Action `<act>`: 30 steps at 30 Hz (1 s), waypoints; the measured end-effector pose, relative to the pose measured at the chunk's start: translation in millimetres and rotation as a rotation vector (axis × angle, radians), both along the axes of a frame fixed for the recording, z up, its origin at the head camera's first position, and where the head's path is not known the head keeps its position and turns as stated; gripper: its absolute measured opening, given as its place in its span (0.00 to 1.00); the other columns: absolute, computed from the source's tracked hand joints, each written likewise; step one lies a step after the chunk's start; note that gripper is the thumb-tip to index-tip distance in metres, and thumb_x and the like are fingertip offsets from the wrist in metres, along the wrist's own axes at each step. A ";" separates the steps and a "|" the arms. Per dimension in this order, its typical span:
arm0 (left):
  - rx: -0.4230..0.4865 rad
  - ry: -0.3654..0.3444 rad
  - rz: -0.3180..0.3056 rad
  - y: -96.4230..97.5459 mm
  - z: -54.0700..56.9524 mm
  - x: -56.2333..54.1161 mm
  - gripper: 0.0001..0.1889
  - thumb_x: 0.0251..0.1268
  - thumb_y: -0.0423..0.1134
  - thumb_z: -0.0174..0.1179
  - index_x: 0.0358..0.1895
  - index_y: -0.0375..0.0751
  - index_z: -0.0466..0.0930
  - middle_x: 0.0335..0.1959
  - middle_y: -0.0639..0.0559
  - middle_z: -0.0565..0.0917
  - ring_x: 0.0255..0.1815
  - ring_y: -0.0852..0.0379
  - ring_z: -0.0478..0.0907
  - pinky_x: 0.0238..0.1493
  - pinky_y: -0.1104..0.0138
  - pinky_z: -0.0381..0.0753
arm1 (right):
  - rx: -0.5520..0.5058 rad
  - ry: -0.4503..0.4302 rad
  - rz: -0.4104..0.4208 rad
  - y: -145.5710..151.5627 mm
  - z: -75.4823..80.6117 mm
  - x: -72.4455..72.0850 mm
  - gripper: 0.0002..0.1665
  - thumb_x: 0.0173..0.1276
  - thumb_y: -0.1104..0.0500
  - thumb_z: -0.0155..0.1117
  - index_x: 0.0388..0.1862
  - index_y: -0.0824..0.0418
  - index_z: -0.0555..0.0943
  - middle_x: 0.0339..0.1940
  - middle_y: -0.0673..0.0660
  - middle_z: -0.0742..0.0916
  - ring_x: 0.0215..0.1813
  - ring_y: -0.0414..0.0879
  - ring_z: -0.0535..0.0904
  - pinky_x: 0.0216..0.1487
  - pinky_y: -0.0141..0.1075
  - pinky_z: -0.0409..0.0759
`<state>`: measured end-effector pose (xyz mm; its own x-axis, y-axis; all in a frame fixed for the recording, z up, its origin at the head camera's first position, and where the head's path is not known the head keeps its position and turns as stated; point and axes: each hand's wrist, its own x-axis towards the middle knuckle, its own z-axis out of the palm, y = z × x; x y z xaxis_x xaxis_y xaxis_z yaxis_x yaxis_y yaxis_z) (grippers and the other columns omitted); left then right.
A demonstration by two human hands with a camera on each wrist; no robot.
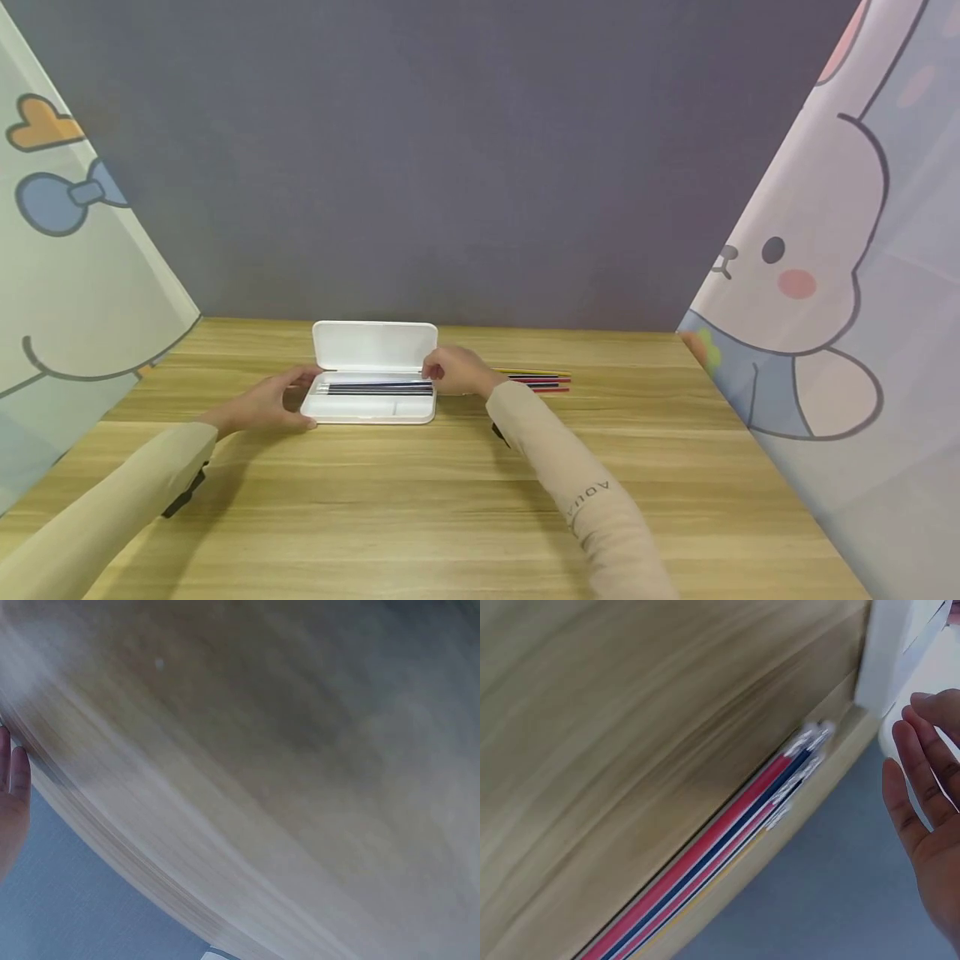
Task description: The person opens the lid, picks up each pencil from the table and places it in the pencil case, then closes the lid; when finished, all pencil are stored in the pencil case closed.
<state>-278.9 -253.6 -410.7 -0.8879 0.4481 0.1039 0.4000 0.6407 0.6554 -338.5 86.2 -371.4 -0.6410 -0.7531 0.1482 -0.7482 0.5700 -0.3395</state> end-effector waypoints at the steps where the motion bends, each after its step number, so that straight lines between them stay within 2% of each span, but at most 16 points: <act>1: -0.001 0.000 0.002 -0.1 -0.2 0.0 0.43 0.39 0.42 0.74 0.61 0.34 0.62 0.54 0.37 0.75 0.58 0.38 0.69 0.60 0.43 0.64 | -0.008 -0.009 -0.001 3.8 -0.4 0.4 0.05 0.54 0.67 0.62 0.31 0.64 0.83 0.30 0.55 0.85 0.33 0.43 0.78 0.36 0.28 0.76; 6: -0.011 0.000 0.017 -0.5 -1.4 -0.4 0.43 0.39 0.42 0.74 0.62 0.34 0.62 0.54 0.38 0.75 0.58 0.39 0.70 0.60 0.43 0.64 | -0.030 -0.031 0.008 24.2 -3.0 2.1 0.05 0.55 0.67 0.64 0.32 0.65 0.82 0.31 0.56 0.86 0.34 0.42 0.79 0.38 0.29 0.77; 13: -0.020 -0.007 0.011 -1.3 -1.1 -0.6 0.43 0.40 0.43 0.73 0.62 0.35 0.61 0.55 0.38 0.74 0.58 0.39 0.69 0.60 0.43 0.64 | 0.020 0.021 -0.027 52.1 -8.5 3.5 0.05 0.54 0.67 0.64 0.31 0.61 0.82 0.29 0.51 0.84 0.32 0.38 0.76 0.34 0.27 0.75; 18: -0.019 0.000 0.007 -0.7 1.0 0.7 0.43 0.39 0.43 0.73 0.62 0.33 0.62 0.54 0.37 0.74 0.58 0.38 0.69 0.59 0.43 0.65 | 0.045 0.026 -0.058 70.6 -12.6 3.9 0.06 0.55 0.66 0.65 0.32 0.60 0.82 0.28 0.51 0.84 0.31 0.38 0.75 0.33 0.27 0.75; 30: -0.019 -0.006 0.011 -1.4 -1.8 -2.0 0.44 0.39 0.44 0.73 0.62 0.36 0.61 0.54 0.38 0.75 0.58 0.39 0.70 0.59 0.44 0.66 | 0.065 0.000 -0.120 95.3 -17.9 4.1 0.08 0.54 0.67 0.65 0.34 0.59 0.83 0.30 0.50 0.84 0.32 0.38 0.76 0.34 0.29 0.76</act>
<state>-281.0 -255.1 -412.5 -0.8935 0.4398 0.0902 0.3887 0.6573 0.6457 -334.5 181.5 -389.3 -0.7270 -0.6792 0.1013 -0.6734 0.6762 -0.2989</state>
